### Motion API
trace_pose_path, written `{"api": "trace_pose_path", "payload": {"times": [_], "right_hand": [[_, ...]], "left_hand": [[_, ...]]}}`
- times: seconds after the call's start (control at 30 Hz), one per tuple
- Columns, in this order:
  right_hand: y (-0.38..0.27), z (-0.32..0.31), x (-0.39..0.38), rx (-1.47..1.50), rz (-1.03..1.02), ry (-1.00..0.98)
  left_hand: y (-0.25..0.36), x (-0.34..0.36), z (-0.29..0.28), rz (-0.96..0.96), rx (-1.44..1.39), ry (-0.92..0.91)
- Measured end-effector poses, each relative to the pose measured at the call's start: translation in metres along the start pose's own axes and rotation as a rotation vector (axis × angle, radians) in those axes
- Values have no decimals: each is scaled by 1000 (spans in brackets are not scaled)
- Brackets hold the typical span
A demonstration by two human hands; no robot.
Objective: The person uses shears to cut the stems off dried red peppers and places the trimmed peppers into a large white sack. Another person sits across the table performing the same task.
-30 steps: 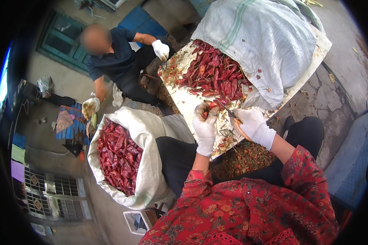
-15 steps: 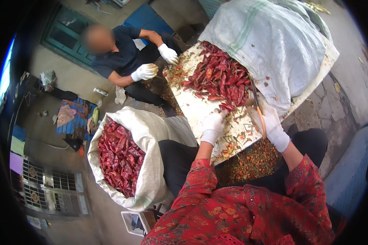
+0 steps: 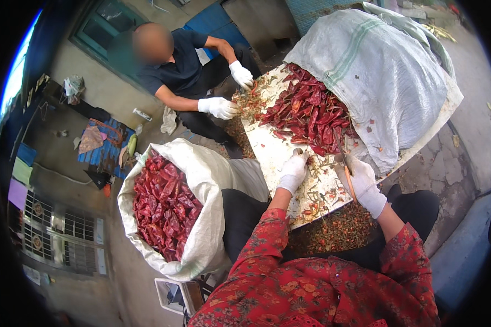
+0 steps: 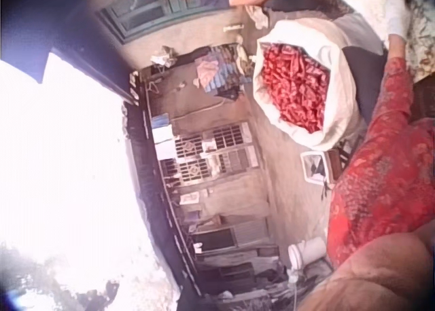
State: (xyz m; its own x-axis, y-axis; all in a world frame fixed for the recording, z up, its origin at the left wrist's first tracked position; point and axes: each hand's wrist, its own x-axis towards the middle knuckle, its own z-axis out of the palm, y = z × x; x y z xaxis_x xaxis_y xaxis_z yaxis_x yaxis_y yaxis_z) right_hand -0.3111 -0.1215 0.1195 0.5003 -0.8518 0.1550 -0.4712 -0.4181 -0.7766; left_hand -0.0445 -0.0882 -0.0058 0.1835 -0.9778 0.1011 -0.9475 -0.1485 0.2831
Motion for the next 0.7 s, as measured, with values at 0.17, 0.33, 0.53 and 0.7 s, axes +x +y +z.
{"api": "trace_pose_path", "payload": {"times": [0.17, 0.33, 0.53, 0.7], "right_hand": [[-8, -1, 0, -141, -27, -45], [-4, 0, -5, -353, -121, -86], [8, 8, -9, -551, -215, -135], [2, 3, -9, -579, -285, -73]], "left_hand": [[5, -13, -7, -40, 10, 68], [27, -25, -33, -228, -267, 243], [68, -38, -58, -255, -1045, 415], [99, -47, -87, -285, -1047, 356]]}}
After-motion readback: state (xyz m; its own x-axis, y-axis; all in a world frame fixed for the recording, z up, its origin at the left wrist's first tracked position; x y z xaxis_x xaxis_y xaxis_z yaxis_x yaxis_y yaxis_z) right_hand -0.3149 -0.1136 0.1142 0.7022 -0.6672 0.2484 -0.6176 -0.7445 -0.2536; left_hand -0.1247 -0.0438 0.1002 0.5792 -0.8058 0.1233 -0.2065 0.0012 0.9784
